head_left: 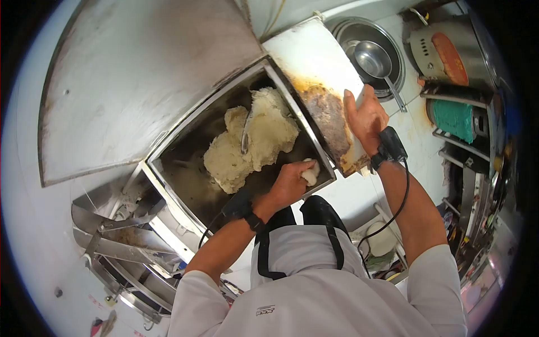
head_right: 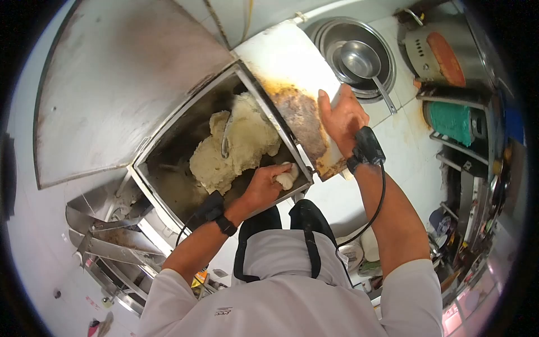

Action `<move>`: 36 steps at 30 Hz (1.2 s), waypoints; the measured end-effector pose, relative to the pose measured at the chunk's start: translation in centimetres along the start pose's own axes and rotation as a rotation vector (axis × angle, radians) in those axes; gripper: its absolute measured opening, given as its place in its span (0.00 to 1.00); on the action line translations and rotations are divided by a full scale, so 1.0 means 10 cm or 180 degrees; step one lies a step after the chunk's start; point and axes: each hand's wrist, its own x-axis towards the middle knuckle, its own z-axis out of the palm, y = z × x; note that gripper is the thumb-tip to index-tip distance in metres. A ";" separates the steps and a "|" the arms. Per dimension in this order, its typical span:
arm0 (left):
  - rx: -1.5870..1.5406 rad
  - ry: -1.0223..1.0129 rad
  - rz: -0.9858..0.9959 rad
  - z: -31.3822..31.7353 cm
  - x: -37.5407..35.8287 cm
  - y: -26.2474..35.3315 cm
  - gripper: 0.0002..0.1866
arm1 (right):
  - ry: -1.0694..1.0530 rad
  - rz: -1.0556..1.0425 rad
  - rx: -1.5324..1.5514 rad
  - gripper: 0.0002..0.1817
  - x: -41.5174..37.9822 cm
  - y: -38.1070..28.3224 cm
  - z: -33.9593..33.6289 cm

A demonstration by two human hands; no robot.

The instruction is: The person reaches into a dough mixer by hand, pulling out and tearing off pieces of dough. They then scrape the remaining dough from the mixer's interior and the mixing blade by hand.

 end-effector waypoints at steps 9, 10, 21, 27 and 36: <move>-0.0469 0.0781 0.0576 0.21 0.16 -0.06 0.18 | -0.0224 0.0156 -0.0162 0.35 0.01 -0.03 -0.03; -0.0471 0.0579 0.0390 0.21 0.22 -0.04 0.17 | -0.0246 0.0137 -0.0192 0.35 0.01 -0.03 -0.02; 0.1219 0.0707 0.0003 0.54 0.88 -1.26 0.15 | -0.0084 -0.0180 0.0034 0.31 0.02 0.07 0.04; 0.2087 0.0305 -0.0265 0.62 1.08 -1.57 0.16 | -0.0153 -0.0054 -0.0041 0.31 0.00 0.05 0.01; 0.0137 0.0049 -0.0180 0.19 0.26 -0.03 0.18 | 0.0080 -0.0165 -0.0051 0.32 -0.01 0.05 0.04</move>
